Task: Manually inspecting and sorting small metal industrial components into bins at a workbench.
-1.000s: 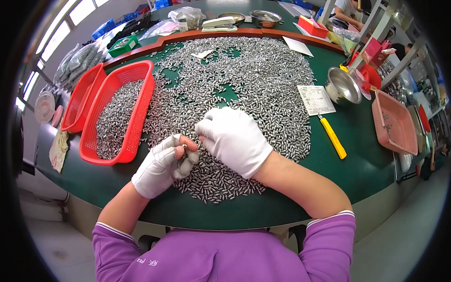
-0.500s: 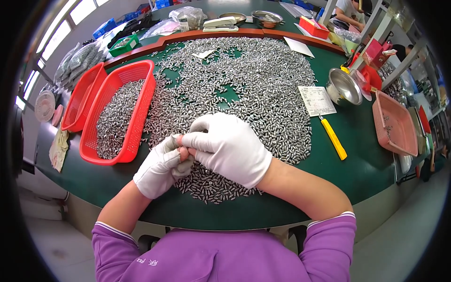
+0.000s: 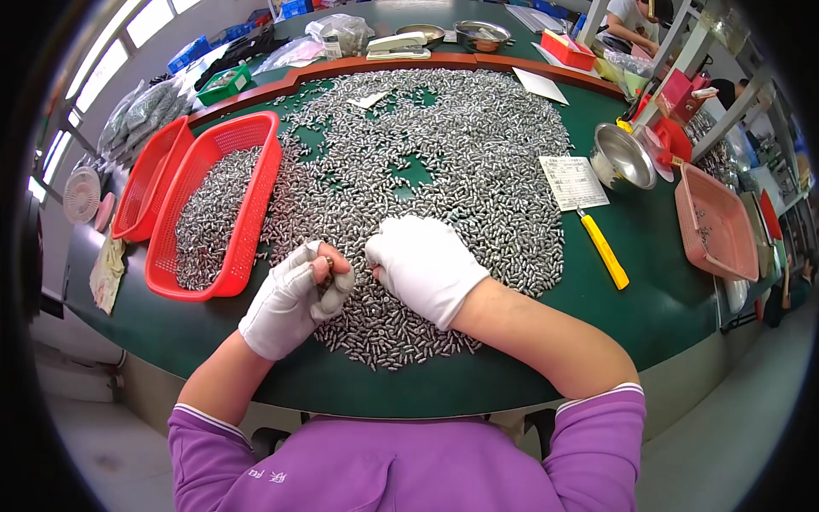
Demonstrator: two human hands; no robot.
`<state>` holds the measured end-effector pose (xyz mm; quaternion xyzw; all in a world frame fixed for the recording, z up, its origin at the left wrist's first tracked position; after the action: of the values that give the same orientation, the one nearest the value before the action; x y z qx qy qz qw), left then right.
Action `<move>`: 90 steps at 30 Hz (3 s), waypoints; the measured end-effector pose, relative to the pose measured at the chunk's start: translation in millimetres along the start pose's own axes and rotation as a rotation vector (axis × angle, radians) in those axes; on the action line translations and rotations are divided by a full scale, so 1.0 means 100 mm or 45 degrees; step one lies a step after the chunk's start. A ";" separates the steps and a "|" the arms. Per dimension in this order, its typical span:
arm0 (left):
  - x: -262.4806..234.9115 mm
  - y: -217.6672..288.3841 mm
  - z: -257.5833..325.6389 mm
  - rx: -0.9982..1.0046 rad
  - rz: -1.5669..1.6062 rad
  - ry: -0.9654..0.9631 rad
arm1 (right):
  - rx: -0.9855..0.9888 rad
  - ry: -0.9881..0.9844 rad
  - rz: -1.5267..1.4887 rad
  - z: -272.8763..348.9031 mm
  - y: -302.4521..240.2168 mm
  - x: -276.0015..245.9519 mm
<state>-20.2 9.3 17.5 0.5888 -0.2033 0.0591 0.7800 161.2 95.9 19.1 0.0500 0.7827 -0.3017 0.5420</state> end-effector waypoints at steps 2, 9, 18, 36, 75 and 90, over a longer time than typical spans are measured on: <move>0.01 0.01 0.00 -0.041 0.026 0.009 | 0.045 0.056 0.012 -0.01 -0.02 -0.03; 0.01 0.00 0.01 -0.079 0.099 -0.100 | -0.255 0.300 -0.421 -0.06 -0.15 -0.29; -0.01 -0.01 -0.01 -0.073 0.023 -0.075 | -0.163 0.412 -0.400 -0.04 -0.05 -0.18; 0.01 -0.01 0.00 -0.072 0.102 -0.008 | -0.040 -0.045 -0.059 0.05 -0.03 -0.10; 0.02 0.01 0.00 -0.084 -0.015 0.011 | -0.030 -0.051 0.026 0.00 -0.02 -0.01; -0.03 -0.01 0.00 -0.085 0.106 -0.078 | -0.056 0.240 -0.171 -0.03 -0.05 -0.13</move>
<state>-22.8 9.9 15.4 0.5550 -0.2535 0.0666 0.7895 161.9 97.0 33.3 0.0135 0.8382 -0.3140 0.4456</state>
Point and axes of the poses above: each hand's wrist, its own z-axis away from the middle knuckle, its own x-axis out of the palm, y = z × x, the point moved 1 cm from there along -z, towards the middle knuckle, and after that the axes turned 8 degrees about -z, right-handed, at the moved point
